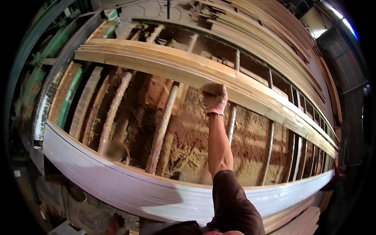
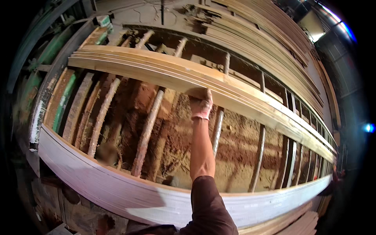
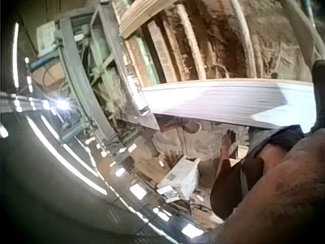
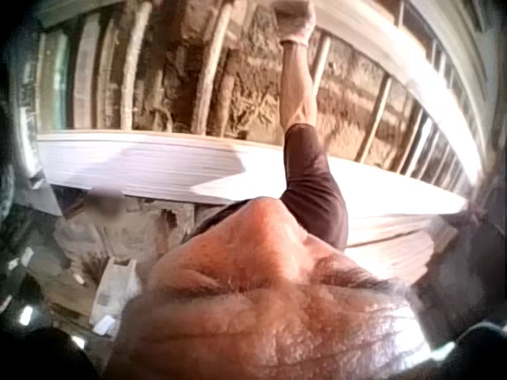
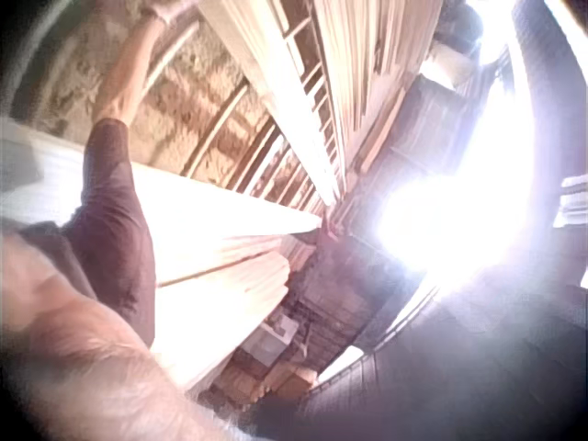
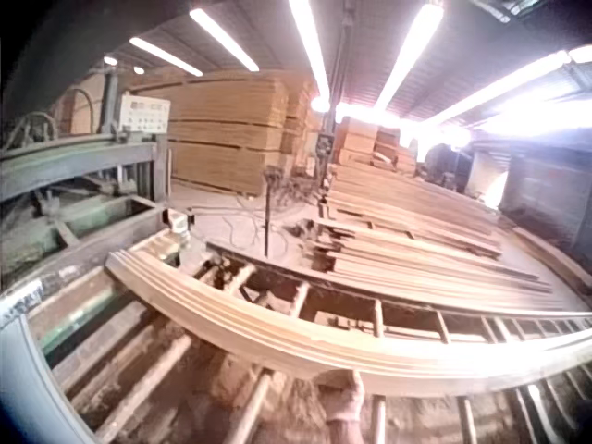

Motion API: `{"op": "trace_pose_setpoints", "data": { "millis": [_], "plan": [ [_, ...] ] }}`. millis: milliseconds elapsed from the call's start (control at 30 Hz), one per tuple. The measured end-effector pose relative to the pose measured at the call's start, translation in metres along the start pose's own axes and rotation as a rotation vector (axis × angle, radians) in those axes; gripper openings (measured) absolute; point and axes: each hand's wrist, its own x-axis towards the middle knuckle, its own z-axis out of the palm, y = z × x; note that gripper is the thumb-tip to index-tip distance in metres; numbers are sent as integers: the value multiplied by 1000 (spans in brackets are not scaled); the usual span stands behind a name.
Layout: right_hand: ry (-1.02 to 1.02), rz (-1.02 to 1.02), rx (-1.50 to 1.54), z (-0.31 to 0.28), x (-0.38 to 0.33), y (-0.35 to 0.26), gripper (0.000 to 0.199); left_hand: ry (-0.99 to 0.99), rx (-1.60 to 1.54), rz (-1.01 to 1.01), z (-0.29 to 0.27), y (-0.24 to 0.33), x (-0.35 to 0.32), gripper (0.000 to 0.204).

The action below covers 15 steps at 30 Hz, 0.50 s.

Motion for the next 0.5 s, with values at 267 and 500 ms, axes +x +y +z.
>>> {"op": "trace_pose_setpoints", "data": {
  "millis": [267, 500],
  "plan": [
    [175, -6, 19, 35, -3, -20, 19, -11, 92, -198, 18, -61, -6, 34],
    [283, 102, 27, 21, -74, -2, 14, -223, -56, 76, 43, -18, 28, 28]
  ]
}}
